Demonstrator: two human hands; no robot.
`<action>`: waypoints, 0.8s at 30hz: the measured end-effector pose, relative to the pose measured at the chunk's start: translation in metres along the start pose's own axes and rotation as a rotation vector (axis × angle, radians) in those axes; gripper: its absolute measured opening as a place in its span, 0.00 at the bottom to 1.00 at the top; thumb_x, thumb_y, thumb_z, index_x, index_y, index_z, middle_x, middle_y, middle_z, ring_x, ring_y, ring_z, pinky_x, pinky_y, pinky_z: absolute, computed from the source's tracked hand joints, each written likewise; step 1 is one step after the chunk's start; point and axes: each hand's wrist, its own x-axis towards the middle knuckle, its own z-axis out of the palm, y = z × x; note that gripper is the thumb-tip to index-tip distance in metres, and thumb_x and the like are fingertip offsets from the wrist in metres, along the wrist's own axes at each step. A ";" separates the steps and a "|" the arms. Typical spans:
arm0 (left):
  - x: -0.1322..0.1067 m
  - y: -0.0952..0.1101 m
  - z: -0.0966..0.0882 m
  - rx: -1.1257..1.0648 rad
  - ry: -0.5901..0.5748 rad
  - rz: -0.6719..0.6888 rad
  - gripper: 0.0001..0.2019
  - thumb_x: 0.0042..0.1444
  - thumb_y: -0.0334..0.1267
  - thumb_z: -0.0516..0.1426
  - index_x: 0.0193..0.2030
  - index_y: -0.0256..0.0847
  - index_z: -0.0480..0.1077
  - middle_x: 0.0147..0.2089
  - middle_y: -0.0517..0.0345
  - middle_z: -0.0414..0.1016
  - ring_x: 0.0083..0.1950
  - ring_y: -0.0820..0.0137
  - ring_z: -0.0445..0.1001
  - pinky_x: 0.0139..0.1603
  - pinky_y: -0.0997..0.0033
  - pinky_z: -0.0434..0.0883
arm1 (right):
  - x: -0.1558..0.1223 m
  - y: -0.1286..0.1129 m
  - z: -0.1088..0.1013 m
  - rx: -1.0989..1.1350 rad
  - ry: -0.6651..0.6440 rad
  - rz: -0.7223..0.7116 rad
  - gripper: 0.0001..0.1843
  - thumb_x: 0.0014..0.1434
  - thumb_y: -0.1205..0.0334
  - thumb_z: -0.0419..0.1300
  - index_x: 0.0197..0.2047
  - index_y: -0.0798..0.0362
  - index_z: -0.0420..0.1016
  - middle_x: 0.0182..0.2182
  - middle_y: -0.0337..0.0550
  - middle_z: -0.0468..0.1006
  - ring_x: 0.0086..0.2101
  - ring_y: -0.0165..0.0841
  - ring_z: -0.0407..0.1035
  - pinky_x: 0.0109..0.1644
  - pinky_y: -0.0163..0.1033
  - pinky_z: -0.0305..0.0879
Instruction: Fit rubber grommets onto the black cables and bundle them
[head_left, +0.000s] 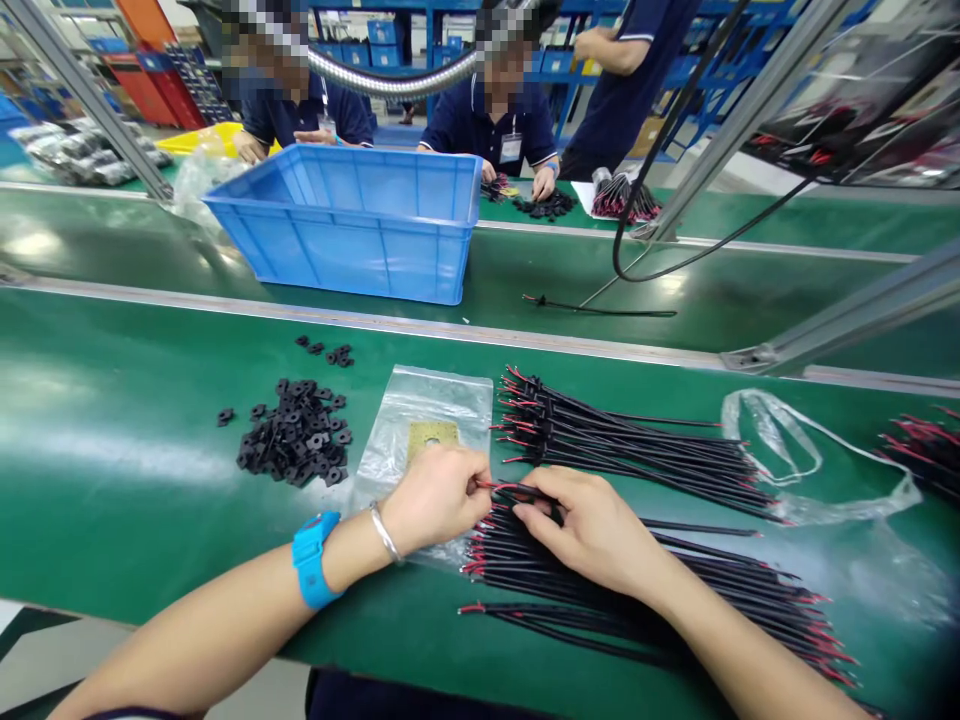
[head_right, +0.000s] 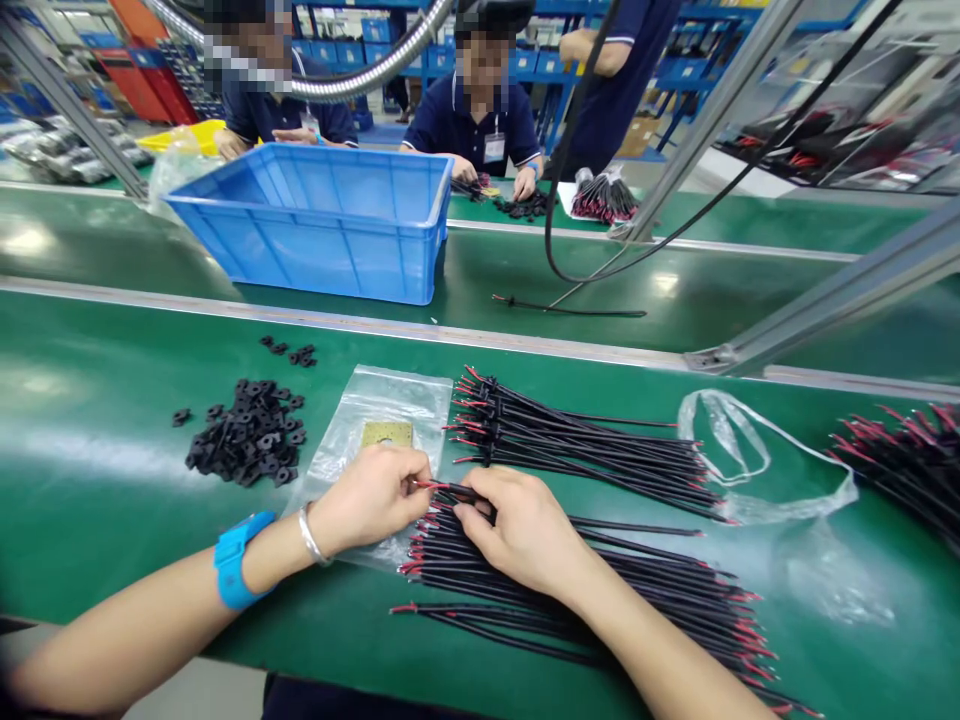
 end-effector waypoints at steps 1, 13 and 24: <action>0.001 0.001 0.001 -0.019 -0.014 -0.032 0.05 0.48 0.29 0.56 0.25 0.40 0.71 0.22 0.64 0.71 0.25 0.73 0.68 0.29 0.74 0.60 | 0.000 0.000 0.000 -0.004 -0.006 0.009 0.08 0.63 0.59 0.53 0.33 0.51 0.69 0.26 0.38 0.70 0.29 0.32 0.63 0.35 0.37 0.56; -0.025 -0.060 -0.147 0.445 0.354 -0.367 0.10 0.55 0.40 0.57 0.41 0.43 0.76 0.39 0.56 0.81 0.38 0.64 0.77 0.38 0.68 0.68 | 0.015 0.021 -0.001 -0.014 -0.069 0.011 0.10 0.64 0.56 0.52 0.35 0.50 0.70 0.32 0.41 0.77 0.32 0.35 0.71 0.36 0.39 0.63; -0.008 -0.107 -0.130 0.620 0.086 -0.426 0.07 0.49 0.38 0.61 0.35 0.45 0.80 0.40 0.54 0.82 0.42 0.61 0.78 0.41 0.69 0.71 | 0.000 0.033 0.007 -0.031 0.028 -0.114 0.12 0.67 0.52 0.50 0.43 0.47 0.71 0.36 0.39 0.78 0.35 0.34 0.74 0.38 0.38 0.70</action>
